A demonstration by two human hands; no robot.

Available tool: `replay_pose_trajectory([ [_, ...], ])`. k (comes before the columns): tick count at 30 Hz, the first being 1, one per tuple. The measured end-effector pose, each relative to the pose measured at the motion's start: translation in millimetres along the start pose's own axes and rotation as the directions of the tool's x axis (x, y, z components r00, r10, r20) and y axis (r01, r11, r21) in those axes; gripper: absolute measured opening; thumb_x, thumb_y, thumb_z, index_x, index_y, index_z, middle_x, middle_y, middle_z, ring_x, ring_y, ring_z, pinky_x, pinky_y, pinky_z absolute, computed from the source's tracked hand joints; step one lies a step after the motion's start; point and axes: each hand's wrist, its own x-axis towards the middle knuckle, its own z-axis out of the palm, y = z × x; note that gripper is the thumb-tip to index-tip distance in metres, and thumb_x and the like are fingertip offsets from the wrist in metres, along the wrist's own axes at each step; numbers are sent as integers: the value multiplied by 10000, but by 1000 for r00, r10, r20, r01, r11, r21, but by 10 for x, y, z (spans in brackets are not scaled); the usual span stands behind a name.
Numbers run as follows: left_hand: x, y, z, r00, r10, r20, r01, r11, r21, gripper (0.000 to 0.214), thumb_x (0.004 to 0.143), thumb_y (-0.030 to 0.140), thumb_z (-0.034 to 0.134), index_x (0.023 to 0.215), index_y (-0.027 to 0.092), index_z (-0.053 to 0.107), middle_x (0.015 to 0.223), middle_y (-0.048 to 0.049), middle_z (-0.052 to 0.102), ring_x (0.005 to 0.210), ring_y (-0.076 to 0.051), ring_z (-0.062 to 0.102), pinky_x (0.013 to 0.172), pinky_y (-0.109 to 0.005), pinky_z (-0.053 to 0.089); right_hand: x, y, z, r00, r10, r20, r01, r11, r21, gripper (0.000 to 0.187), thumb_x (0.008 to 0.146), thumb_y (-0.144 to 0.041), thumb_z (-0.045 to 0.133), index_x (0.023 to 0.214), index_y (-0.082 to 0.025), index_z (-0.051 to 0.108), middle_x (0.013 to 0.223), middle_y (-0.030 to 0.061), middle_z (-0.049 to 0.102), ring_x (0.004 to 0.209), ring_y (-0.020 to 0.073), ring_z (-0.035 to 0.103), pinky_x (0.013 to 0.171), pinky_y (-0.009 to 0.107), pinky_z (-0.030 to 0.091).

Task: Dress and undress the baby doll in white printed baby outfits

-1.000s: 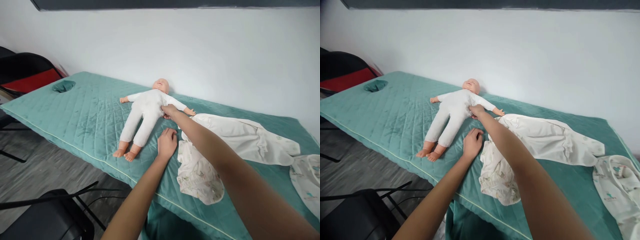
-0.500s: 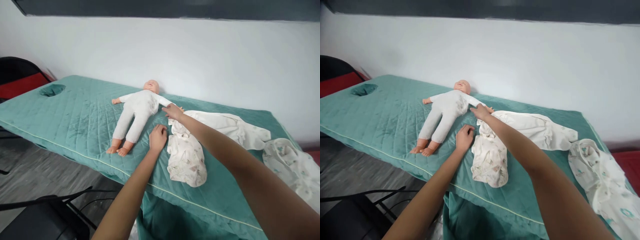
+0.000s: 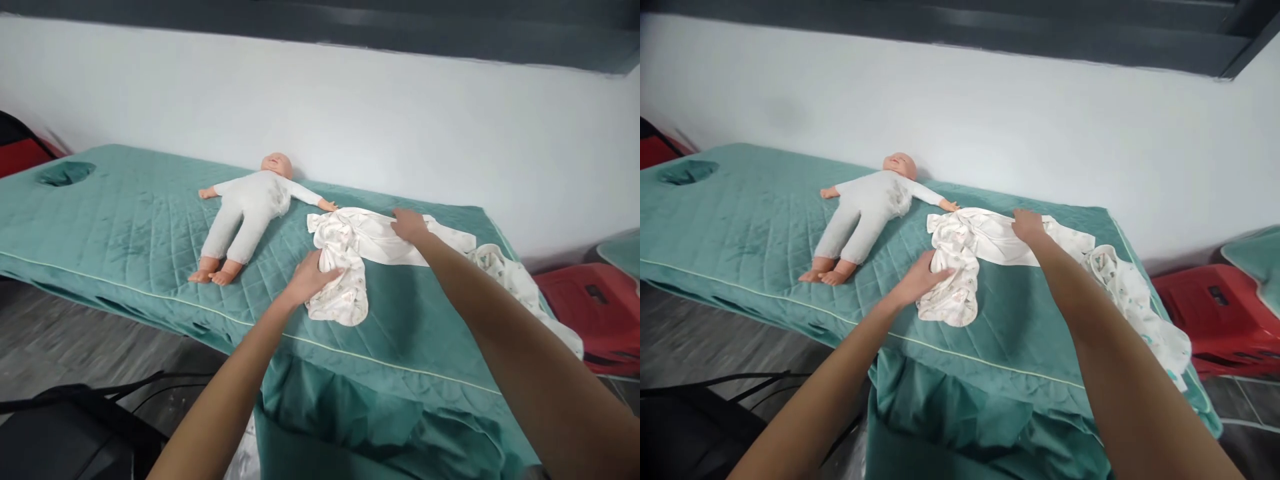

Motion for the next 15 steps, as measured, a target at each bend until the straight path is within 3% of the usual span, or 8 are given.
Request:
replay_pose_trajectory([
  [4,-144,315,10,969,105,225,-132,985,109,321,767,234,689,1087,204,686,1114,-69,725,1027,-286,676,914,-393,537,-209,-90,-189,988,-152,19,153,988,-17,388,911,-175,489,1269,-182,638,1296,153,623,1104,300,601,941,408,450],
  [6,-134,479,22,959,174,226,-214,963,167,290,784,173,636,1067,209,685,1110,-72,709,1045,-278,663,938,-398,529,-399,-153,-334,958,-285,-11,285,958,-5,393,933,-202,472,1284,-230,648,1283,112,621,1081,271,603,928,375,447],
  [8,-77,648,61,939,295,179,-332,914,235,291,790,146,621,1067,211,681,1222,-97,654,1169,-283,606,1020,-416,493,-649,-214,-509,900,-428,-80,431,902,28,391,951,-208,441,1258,-232,683,1197,103,628,1034,252,608,903,357,448],
  [10,12,818,133,901,416,122,-432,843,320,300,783,141,635,1072,207,679,1425,-121,518,1353,-315,464,1124,-465,413,-942,-253,-702,838,-521,-161,538,838,88,391,956,-203,428,1220,-229,716,1087,92,622,994,231,608,878,334,450],
  [12,105,987,226,847,513,141,-525,760,383,303,783,141,641,1076,212,674,1522,-115,415,1436,-332,352,1179,-510,337,-1250,-242,-899,795,-575,-193,602,788,133,373,961,-224,439,1185,-258,736,1014,67,613,940,208,606,848,313,451],
  [15,203,1231,359,766,593,249,-638,650,414,313,824,109,565,1086,250,662,1295,-83,589,1282,-281,505,1214,-546,247,-1685,-90,-1169,800,-569,-188,593,797,113,360,986,-296,438,1216,-296,715,1015,56,629,898,205,605,818,319,454],
])
